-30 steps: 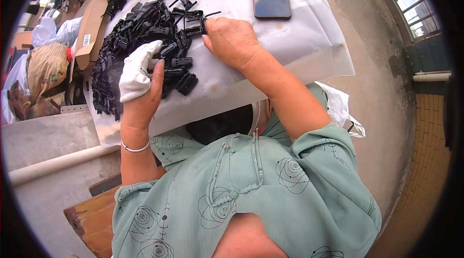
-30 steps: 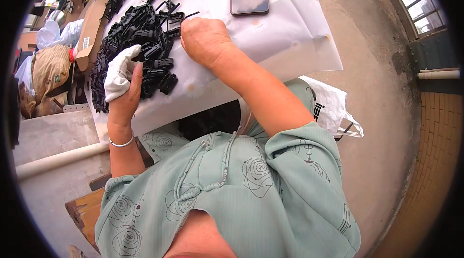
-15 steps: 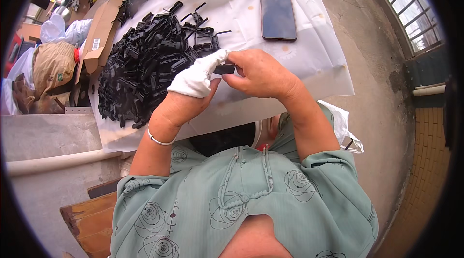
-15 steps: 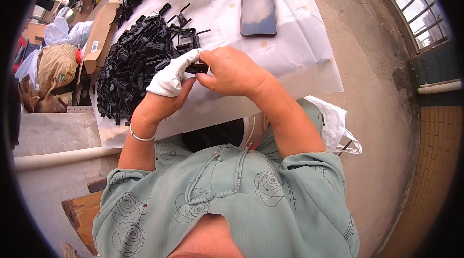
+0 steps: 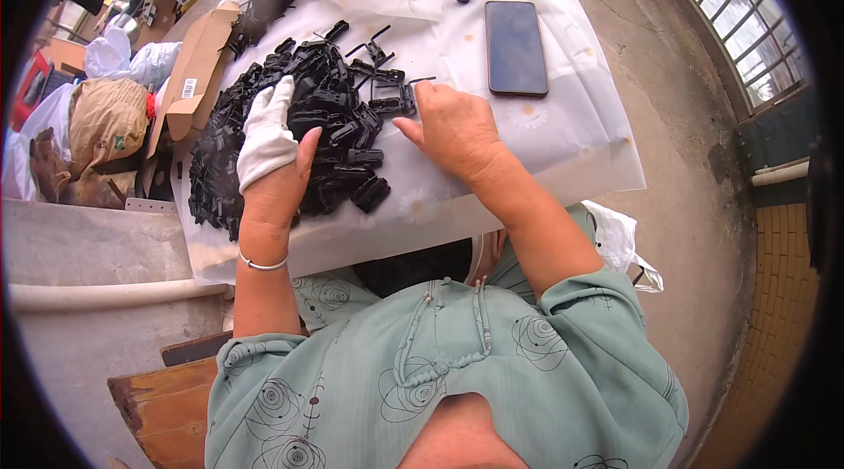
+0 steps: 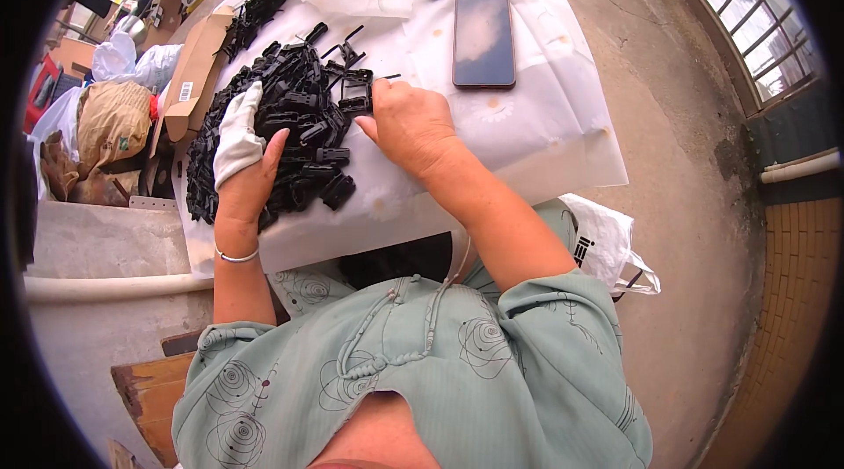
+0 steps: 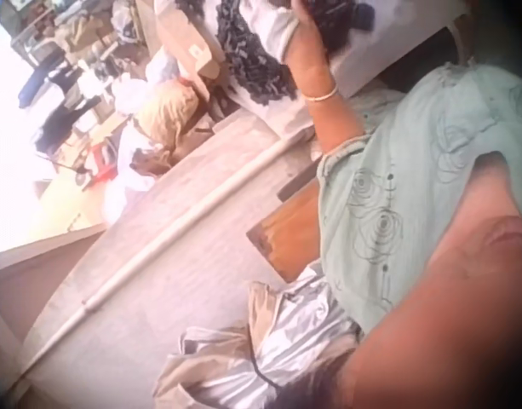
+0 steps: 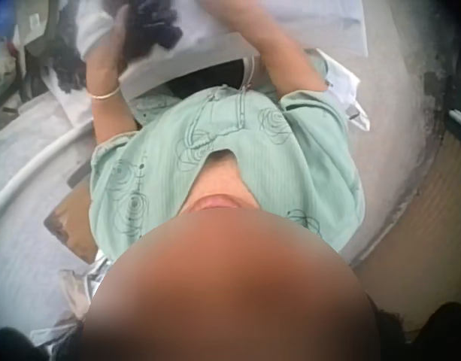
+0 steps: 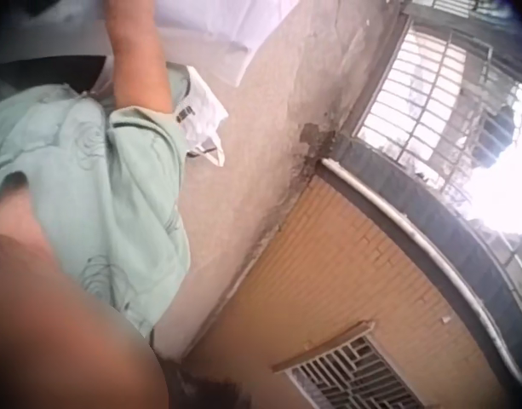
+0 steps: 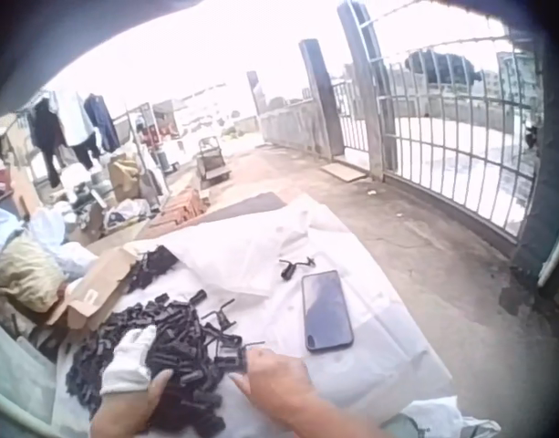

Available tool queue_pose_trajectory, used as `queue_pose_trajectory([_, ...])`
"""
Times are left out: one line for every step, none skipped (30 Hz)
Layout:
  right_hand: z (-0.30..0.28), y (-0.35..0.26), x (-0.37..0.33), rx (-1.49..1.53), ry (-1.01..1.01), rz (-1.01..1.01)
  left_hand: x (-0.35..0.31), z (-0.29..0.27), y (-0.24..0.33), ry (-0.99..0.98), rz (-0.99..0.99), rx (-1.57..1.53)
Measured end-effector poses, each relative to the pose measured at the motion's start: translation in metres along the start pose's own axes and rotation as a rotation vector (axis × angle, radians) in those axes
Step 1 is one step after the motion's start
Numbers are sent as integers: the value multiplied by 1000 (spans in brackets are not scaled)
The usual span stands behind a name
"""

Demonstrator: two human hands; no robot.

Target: Inspecting and wiping small black components with a cloth at a production floor.

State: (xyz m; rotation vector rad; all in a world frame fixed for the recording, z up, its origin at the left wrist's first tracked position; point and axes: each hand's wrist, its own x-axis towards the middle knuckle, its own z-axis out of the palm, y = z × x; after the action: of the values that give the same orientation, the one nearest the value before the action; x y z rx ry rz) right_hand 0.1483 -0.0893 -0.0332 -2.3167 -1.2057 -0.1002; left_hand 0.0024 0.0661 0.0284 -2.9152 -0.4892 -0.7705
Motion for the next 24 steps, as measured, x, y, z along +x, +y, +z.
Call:
queue_pose_trajectory([5, -1, 3, -6, 14, 2, 1, -3, -1, 10, -9, 15])
queue_pose_trajectory([15, -1, 5, -20, 25, 4, 0, -5, -2, 26, 18, -39])
queue_pose_trajectory([22, 0, 7, -35, 34, 7, -1, -6, -2, 41, 45, -95])
queue_pose_trajectory([22, 0, 10, -34, 18, 35, -4, -7, 2, 4, -1, -232])
queue_pose_trajectory([21, 2, 11, -38, 21, 27, -5, -6, 9, -8, -14, -356])
queue_pose_trajectory([19, 8, 9, -19, 43, 45, -5, -4, 16, -26, -21, -457])
queue_pose_trajectory([17, 13, 7, 1, 64, 60, -6, -2, 21, -44, -31, -556])
queue_pose_trajectory([4, 11, 5, 15, 53, 128, -6, -1, 24, -16, 28, -563])
queue_pose_trajectory([-1, 13, 0, 12, 51, 112, -4, 0, 27, 12, 86, -570])
queue_pose_trajectory([-7, 17, -4, 114, 57, 22, 0, 0, 31, -8, 163, -551])
queue_pose_trajectory([-13, 18, -8, 216, 62, -67, 3, 0, 36, -29, 239, -530])
queue_pose_trajectory([-20, 18, -11, 331, -75, -158, 2, 1, 43, -67, 224, -612])
queue_pose_trajectory([-20, 14, -15, 508, -103, -239, 4, 4, 46, -126, 277, -691])
queue_pose_trajectory([-24, 11, -18, 573, -178, -250, 3, 4, 48, -264, 231, -711])
queue_pose_trajectory([-30, 8, -19, 638, -253, -261, 1, 3, 50, -403, 184, -728])
queue_pose_trajectory([-31, 10, -19, 635, -251, -262, -1, 9, 50, -523, 77, -927])
queue_pose_trajectory([-32, 11, -19, 689, -266, -226, -4, 12, 50, -521, 80, -927])
queue_pose_trajectory([-33, 12, -20, 744, -282, -190, -6, 11, 51, -469, 40, -1012])
queue_pose_trajectory([-34, 12, -20, 744, -281, -190, -7, 12, 51, -418, -1, -1096])
queue_pose_trajectory([-36, 10, -19, 730, -143, -162, -9, 19, 49, -354, -6, -1114])
queue_pose_trajectory([-39, 8, -20, 714, -5, -134, -10, 20, 49, -354, -6, -1114])
queue_pose_trajectory([-42, 6, -22, 747, 30, -185, -11, 18, 51, -373, -178, -1197])
queue_pose_trajectory([-40, 2, -25, 747, 28, -186, -11, 18, 53, -390, -353, -1275])
queue_pose_trajectory([-35, -6, -27, 745, 118, -335, -13, 22, 56, -389, -411, -1359])
